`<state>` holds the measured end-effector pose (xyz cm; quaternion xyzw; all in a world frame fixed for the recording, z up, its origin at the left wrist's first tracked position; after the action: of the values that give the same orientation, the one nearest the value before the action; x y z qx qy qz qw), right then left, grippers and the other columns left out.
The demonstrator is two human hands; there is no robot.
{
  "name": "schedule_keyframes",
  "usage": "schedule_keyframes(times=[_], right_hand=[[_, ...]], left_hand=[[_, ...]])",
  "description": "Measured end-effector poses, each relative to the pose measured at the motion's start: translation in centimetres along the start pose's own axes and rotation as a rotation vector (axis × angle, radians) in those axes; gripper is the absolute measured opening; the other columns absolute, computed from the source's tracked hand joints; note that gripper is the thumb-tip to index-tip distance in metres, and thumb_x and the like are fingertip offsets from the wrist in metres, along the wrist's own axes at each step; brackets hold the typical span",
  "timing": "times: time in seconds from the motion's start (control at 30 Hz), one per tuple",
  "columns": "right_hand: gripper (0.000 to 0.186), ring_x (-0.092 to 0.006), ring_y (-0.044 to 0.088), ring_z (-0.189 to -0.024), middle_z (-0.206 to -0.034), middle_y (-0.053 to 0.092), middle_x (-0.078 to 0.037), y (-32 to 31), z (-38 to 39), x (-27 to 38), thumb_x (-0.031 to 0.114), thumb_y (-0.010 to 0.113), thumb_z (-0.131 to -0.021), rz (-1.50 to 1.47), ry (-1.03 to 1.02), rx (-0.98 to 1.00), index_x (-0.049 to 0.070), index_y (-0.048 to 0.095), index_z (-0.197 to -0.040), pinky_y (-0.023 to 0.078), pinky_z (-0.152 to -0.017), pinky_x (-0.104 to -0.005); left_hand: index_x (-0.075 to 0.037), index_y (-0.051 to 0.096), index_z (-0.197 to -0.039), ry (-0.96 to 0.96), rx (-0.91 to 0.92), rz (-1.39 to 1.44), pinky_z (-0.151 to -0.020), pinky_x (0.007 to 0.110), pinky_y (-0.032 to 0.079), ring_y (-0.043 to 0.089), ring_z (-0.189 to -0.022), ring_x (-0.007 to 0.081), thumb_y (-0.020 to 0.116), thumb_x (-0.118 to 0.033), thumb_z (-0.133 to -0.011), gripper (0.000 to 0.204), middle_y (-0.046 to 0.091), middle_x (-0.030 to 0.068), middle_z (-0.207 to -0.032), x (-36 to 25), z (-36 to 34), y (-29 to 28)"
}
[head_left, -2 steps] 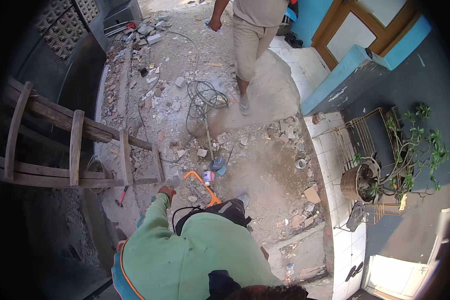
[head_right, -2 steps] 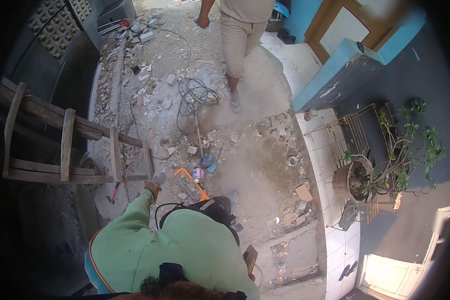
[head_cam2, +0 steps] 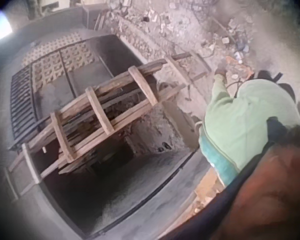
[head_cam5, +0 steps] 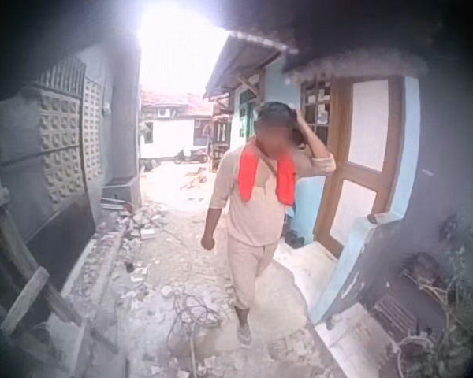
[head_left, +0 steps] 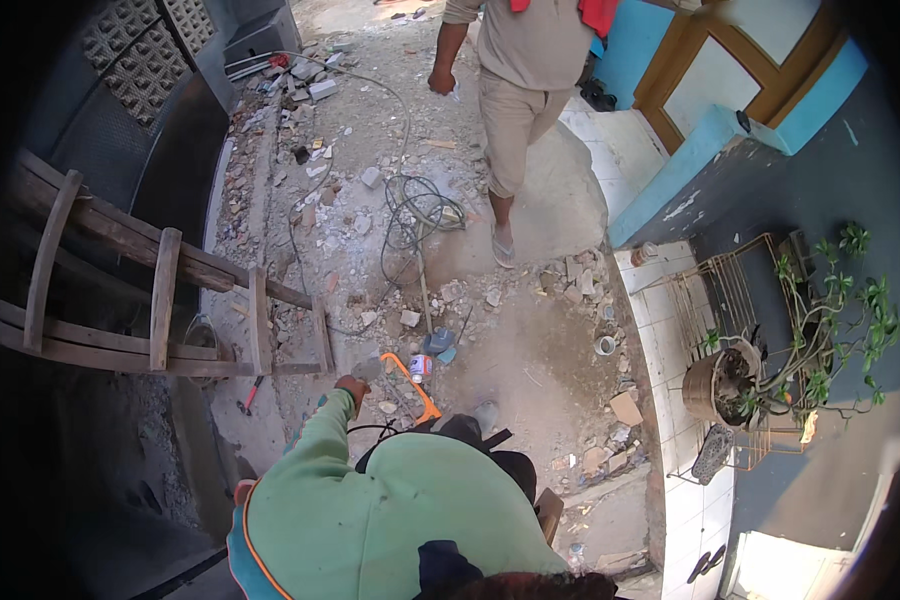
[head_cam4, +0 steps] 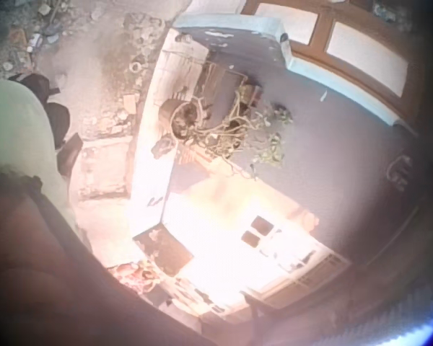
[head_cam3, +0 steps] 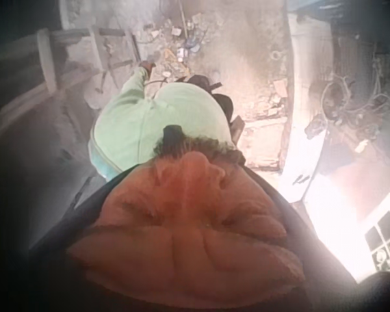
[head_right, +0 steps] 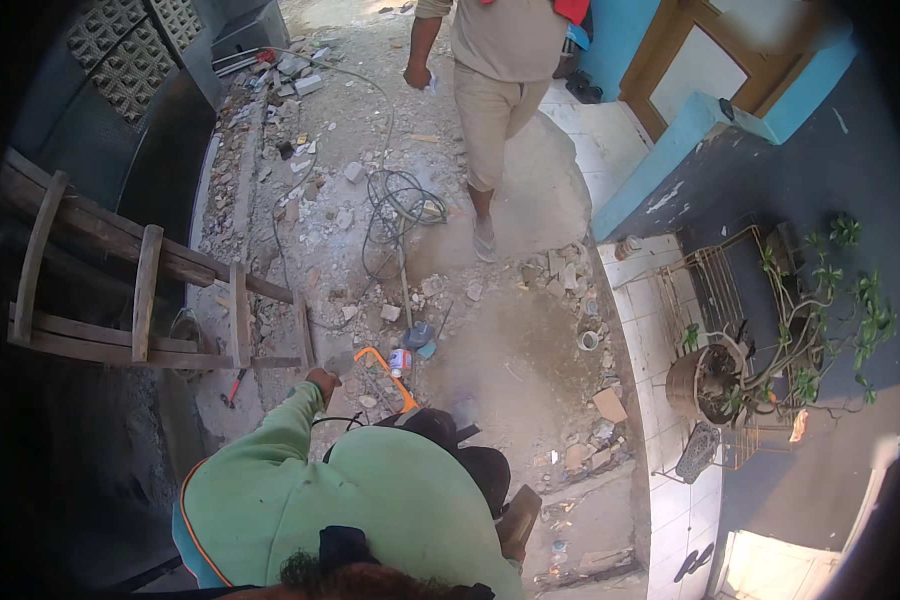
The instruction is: The person smooths a freshly poured concrete floor using a trowel and a wooden float. They repeatedly scrape and level the wet surface, occasionally adding more concrete from a nearby bucket to fill gaps.
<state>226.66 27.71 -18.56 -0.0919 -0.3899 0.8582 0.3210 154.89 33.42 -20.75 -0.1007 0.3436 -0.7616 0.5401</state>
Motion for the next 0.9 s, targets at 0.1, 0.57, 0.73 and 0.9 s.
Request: schedule_keyframes(times=[0.1,0.57,0.73,0.9], right_hand=[[0.039,-0.0357,0.072,-0.102,-0.105,0.075,-0.019,-5.5,-5.9,1.4,0.039,0.071,-0.086,0.1,-0.07,0.012,0.006,0.076,-0.107,0.058,-0.083,-0.0475],[0.033,-0.0333,0.072,-0.103,-0.107,0.076,-0.015,-16.4,-23.3,21.5,0.034,0.074,-0.085,0.619,-0.58,0.148,0.01,0.078,-0.107,0.059,-0.082,-0.0463],[0.031,-0.0325,0.072,-0.104,-0.109,0.076,-0.013,-16.4,-23.9,34.4,0.032,0.074,-0.084,0.929,-0.76,0.19,0.011,0.079,-0.107,0.059,-0.082,-0.0459],[0.03,-0.0317,0.072,-0.104,-0.11,0.077,-0.012,-14.7,-20.7,54.0,0.03,0.075,-0.084,1.755,-1.212,0.233,0.012,0.08,-0.107,0.059,-0.082,-0.0454]], left_hand=[[0.005,0.07,-0.112,0.157,-0.055,0.121,-0.093,0.046,0.052,0.068,-0.107,0.04,0.078,-0.041,-0.077,0.058,0.07,0.0274,-0.115,-6.2,0.8,1.0],[0.004,0.071,-0.107,-0.101,-0.21,0.502,-0.09,0.046,0.053,0.069,-0.1,0.0407,0.08,-0.039,-0.072,0.056,0.071,0.0273,-0.106,-4.0,11.9,10.9],[-0.003,0.074,-0.113,-0.268,-0.124,0.353,-0.095,0.046,0.052,0.067,-0.107,0.0415,0.077,-0.042,-0.078,0.052,0.07,0.0277,-0.11,2.2,11.9,16.9],[-0.025,0.078,-0.116,-0.213,0.003,0.172,-0.101,0.048,0.049,0.065,-0.114,0.0398,0.06,-0.043,-0.093,0.034,0.069,0.0266,-0.116,12.5,9.5,22.6]])
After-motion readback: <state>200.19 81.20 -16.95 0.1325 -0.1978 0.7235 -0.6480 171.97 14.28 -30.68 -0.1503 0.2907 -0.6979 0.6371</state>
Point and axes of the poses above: each hand's wrist, its own z-axis away from the middle knuckle, its own y-axis out of the palm, x = y × z, the point moved 2 cm from there along -z, towards the middle knuckle
